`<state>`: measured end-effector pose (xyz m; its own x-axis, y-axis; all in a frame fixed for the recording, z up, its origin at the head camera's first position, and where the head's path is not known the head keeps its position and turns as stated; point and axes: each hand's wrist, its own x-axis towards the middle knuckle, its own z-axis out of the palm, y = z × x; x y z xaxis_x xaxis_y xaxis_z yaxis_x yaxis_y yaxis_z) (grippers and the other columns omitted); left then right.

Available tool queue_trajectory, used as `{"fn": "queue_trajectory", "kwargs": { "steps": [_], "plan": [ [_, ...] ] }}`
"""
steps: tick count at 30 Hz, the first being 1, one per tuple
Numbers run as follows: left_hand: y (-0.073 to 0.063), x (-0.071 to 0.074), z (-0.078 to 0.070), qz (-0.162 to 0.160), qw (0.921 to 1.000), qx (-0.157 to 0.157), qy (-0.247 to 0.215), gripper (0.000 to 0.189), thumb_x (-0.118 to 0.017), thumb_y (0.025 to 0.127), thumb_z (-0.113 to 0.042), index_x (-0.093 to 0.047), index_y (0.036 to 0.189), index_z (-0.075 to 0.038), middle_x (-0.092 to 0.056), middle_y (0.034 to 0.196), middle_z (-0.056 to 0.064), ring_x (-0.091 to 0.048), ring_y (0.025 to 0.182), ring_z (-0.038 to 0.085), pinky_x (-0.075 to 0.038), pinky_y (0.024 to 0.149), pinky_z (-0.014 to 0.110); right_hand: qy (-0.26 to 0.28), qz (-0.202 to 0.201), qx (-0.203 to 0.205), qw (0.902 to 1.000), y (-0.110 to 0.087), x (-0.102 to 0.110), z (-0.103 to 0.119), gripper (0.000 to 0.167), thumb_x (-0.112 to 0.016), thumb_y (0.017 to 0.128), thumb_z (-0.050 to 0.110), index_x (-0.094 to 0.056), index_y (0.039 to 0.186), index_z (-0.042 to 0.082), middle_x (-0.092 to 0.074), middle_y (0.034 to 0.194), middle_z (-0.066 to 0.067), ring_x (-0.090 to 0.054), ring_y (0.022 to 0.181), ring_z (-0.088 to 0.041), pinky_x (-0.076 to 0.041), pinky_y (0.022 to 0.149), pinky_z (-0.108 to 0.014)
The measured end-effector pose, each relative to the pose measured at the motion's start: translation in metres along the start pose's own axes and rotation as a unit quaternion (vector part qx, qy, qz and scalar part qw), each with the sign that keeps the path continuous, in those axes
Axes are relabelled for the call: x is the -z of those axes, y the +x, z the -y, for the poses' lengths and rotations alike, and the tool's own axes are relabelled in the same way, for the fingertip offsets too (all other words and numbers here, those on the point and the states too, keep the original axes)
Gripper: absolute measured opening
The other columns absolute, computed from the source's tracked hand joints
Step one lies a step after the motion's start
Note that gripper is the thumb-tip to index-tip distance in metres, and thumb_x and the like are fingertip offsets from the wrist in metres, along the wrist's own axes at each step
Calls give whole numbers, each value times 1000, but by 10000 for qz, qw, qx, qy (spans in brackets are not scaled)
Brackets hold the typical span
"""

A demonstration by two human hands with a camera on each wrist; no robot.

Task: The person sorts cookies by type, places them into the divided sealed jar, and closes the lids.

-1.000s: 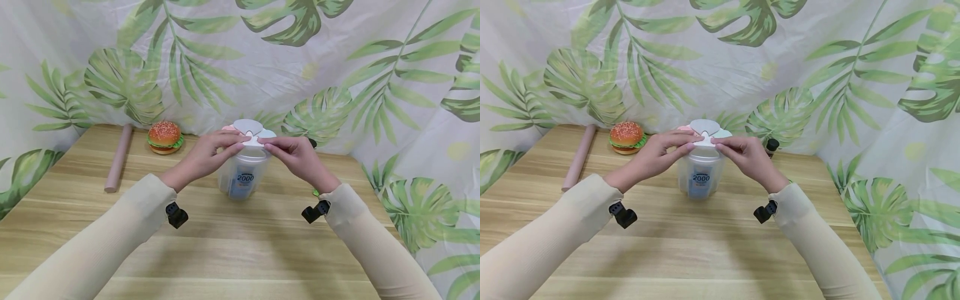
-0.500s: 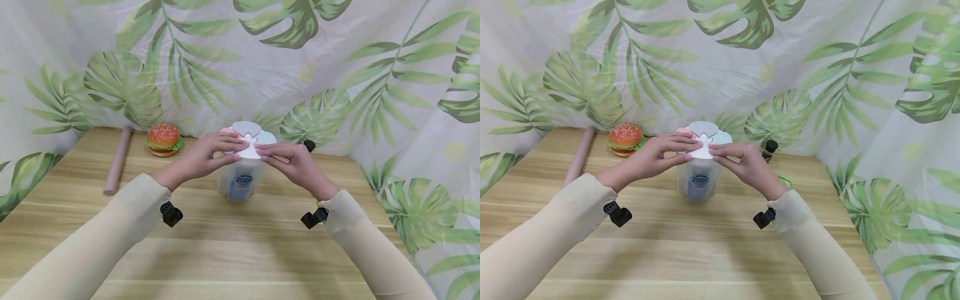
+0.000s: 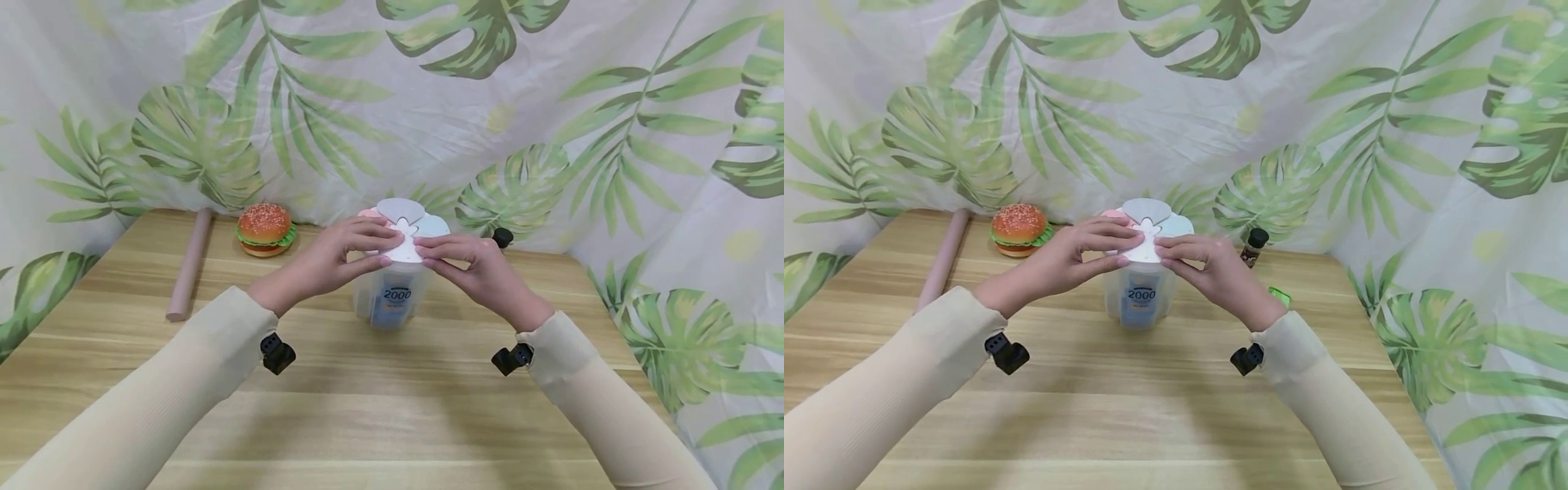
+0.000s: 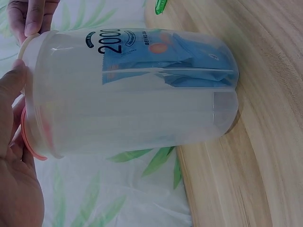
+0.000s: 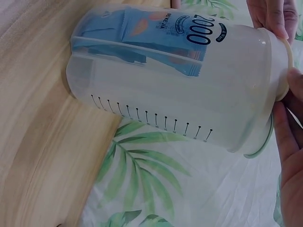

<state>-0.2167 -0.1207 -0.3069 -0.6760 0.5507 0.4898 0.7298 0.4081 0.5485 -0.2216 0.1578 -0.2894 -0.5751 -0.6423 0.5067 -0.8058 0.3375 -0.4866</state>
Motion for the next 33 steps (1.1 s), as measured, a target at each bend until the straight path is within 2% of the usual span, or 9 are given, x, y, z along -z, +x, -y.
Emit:
{"fn": "queue_trajectory", "kwargs": {
  "steps": [5, 15, 19, 22, 25, 27, 29, 31, 33],
  "plan": [
    [-1, 3, -1, 3, 9999, -61, 109, 37, -74, 97, -10, -71, 133, -2, -71, 137, 17, -51, 146, 38, -35, 126, 57, -85, 21, 67, 9999, 3, -1, 0, 28, -77, 90, -4, -80, 118, 3, -77, 126, -14, -72, 123, -29, -57, 105, -32],
    [-2, 1, -6, 165, 9992, 307, 207, 42, -71, 101, -19, -66, 141, -9, -62, 150, 10, -46, 152, 32, -31, 129, 55, -312, 71, -13, 9995, 0, 1, 4, 30, -75, 93, -1, -77, 123, 3, -75, 130, -12, -71, 125, -29, -58, 104, -40],
    [-3, 0, -7, 140, 9987, 460, 168, 42, -68, 103, -23, -64, 144, -12, -60, 153, 7, -42, 155, 29, -27, 131, 53, -185, 69, -25, 9998, -2, 4, 4, 27, -73, 96, 1, -77, 123, 3, -75, 131, -13, -69, 128, -30, -57, 106, -35],
    [-4, 3, -9, 92, 9980, 621, 36, 42, -65, 105, -26, -63, 145, -14, -57, 156, 4, -35, 159, 25, -23, 133, 50, 359, -243, -216, 9988, -4, 6, 0, 23, -69, 98, -1, -78, 119, 0, -75, 129, -17, -70, 127, -25, -58, 102, -25],
    [-7, 6, -9, -201, 9973, 696, -105, 45, -62, 107, -30, -60, 148, -14, -54, 159, 4, -30, 162, 23, -21, 134, 49, 1041, -880, -535, 9892, -7, 6, -9, 17, -63, 101, -4, -77, 112, -6, -76, 121, -21, -74, 113, -15, -60, 93, -20],
    [-11, 5, -10, -603, 9957, 692, -113, 48, -59, 108, -33, -57, 151, -13, -52, 161, 4, -30, 162, 24, -23, 133, 49, 1283, -1388, -835, 9784, -10, 6, -16, 17, -60, 104, -2, -74, 109, -9, -78, 112, -13, -75, 100, -10, -61, 86, -19],
    [-16, 1, -10, -1009, 9919, 761, -92, 50, -54, 110, -32, -52, 155, -12, -49, 163, 5, -31, 161, 25, -23, 133, 49, 1427, -1753, -1143, 9674, -13, 5, -24, 23, -55, 108, 4, -72, 110, -11, -78, 106, -2, -74, 94, -7, -61, 85, -20],
    [-23, -5, -11, -1336, 9865, 939, -99, 54, -46, 112, -39, -46, 159, -10, -44, 167, 7, -32, 161, 27, -24, 133, 48, 1561, -1828, -1537, 9584, -14, 6, -30, 32, -50, 112, 15, -69, 115, -11, -76, 110, 1, -72, 99, -10, -61, 89, -22],
    [-30, -13, -13, -1533, 9804, 1212, -234, 60, -36, 114, -44, -39, 161, -6, -38, 170, 11, -31, 161, 28, -23, 133, 47, 1844, -1580, -1955, 9502, -16, 6, -36, 48, -41, 115, 31, -64, 127, -8, -72, 124, -4, -68, 116, -15, -58, 102, -27]
  ]
}}
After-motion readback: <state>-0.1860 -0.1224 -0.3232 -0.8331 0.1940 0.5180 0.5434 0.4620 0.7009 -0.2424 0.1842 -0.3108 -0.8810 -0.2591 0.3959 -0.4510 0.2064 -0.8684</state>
